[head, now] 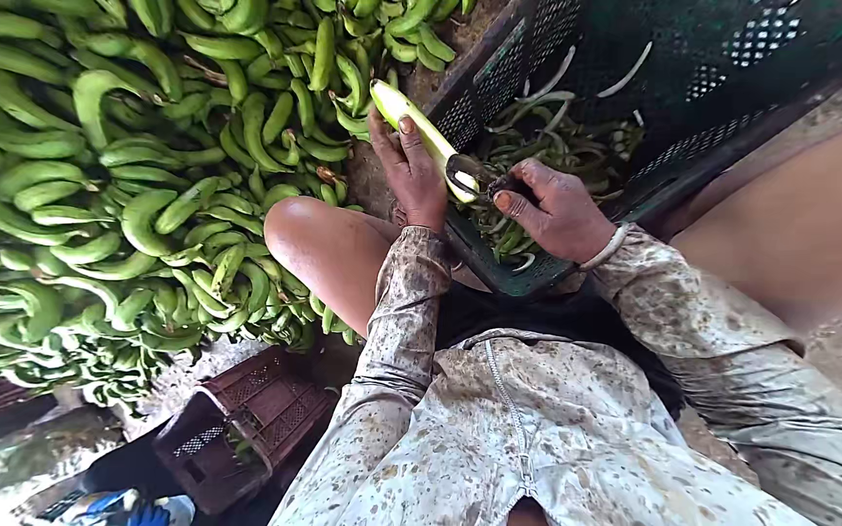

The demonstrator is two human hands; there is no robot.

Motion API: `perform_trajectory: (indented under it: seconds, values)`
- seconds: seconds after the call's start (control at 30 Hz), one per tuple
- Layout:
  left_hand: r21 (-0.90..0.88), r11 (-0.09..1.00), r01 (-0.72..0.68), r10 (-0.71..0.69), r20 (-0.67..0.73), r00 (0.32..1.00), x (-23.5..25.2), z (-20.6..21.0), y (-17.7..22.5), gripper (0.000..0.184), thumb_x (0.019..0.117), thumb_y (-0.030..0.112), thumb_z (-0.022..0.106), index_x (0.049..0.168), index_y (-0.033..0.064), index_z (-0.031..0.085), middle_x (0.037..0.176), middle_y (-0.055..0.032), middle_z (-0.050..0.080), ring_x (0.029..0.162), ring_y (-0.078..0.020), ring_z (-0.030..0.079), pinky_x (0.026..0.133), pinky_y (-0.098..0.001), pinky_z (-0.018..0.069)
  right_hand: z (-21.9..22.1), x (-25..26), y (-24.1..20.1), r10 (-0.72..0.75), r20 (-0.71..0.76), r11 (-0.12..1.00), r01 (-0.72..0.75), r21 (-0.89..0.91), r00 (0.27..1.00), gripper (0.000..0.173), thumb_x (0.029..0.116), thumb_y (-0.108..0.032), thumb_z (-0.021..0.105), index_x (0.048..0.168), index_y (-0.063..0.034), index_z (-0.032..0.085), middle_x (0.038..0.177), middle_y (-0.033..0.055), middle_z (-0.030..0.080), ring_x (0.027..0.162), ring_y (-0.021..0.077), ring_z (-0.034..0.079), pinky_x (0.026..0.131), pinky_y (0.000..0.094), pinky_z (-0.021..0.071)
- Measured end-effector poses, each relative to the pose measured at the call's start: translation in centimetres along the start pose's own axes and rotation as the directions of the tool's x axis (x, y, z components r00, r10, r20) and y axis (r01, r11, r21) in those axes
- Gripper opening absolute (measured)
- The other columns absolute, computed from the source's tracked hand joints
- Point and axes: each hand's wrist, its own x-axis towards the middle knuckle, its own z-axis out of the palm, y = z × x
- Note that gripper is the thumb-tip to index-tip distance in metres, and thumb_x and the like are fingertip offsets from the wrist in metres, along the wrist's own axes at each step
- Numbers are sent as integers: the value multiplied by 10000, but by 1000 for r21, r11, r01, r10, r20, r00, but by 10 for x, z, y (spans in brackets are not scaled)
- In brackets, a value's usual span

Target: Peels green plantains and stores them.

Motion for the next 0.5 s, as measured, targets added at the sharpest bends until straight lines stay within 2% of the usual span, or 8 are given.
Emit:
perform_trajectory:
  seconds: [0.1,0.2,0.27,0.33,0.37,0.4,0.43,0.5]
  values:
    - [-56,998,24,-24,3,1000,-2,5,-2,441,1107,189,362,1486,-29,303,1146,-136,586,961,-127,654,870,-291,576,-3,5,6,6,28,1000,-5,-21,1000,453,1052,-466,503,1168,-52,647,1006,98,684,924,176,667,843,384,549]
    - [-123,976,179,-141,267,953,-15,6,4,364,1120,200,328,1387,-38,396,1110,-121,598,943,-142,657,866,-340,590,-6,16,15,88,43,996,-88,-6,995,412,1068,-415,497,1173,-37,622,982,130,672,898,231,667,835,460,547]
    - [-93,911,402,-283,568,773,-23,0,17,336,1122,232,313,1363,39,444,1025,-42,624,845,-84,646,765,-283,585,-18,32,29,151,-4,988,-151,-13,989,411,1077,-401,498,1198,-26,614,1006,151,680,924,250,678,872,479,545]
    - [-7,750,661,-398,794,460,-27,-9,20,334,1121,287,290,1344,110,465,898,-64,677,611,-127,645,499,-279,568,-34,42,46,161,-26,985,-162,-54,987,419,1076,-410,506,1193,-26,624,1034,142,690,958,226,683,911,447,540]
    - [37,673,739,-398,860,320,-25,-12,16,350,1124,309,268,1357,119,446,886,-97,690,559,-152,635,445,-274,543,-38,43,51,166,-32,983,-168,-71,986,408,1071,-410,521,1174,-31,632,1033,127,689,954,203,676,911,419,533]
    - [58,619,783,-379,895,233,-21,-13,11,354,1122,322,261,1345,116,443,889,-122,693,528,-159,619,414,-261,518,-40,43,53,189,-42,978,-192,-82,981,409,1065,-420,536,1169,-39,640,1048,121,691,970,193,674,924,409,528]
    - [71,601,796,-365,911,194,-18,-14,8,353,1121,319,262,1328,106,455,891,-126,691,520,-154,605,405,-250,500,-39,43,53,227,-61,969,-232,-85,972,413,1062,-426,540,1173,-42,646,1069,127,690,991,204,669,938,419,518]
    - [88,641,762,-316,936,158,-12,-16,12,326,1111,281,305,1331,104,467,888,-102,705,566,-156,637,442,-262,524,-38,45,54,360,-134,920,-375,-113,923,451,1066,-423,525,1222,-18,649,1129,200,695,1061,323,680,972,542,509]
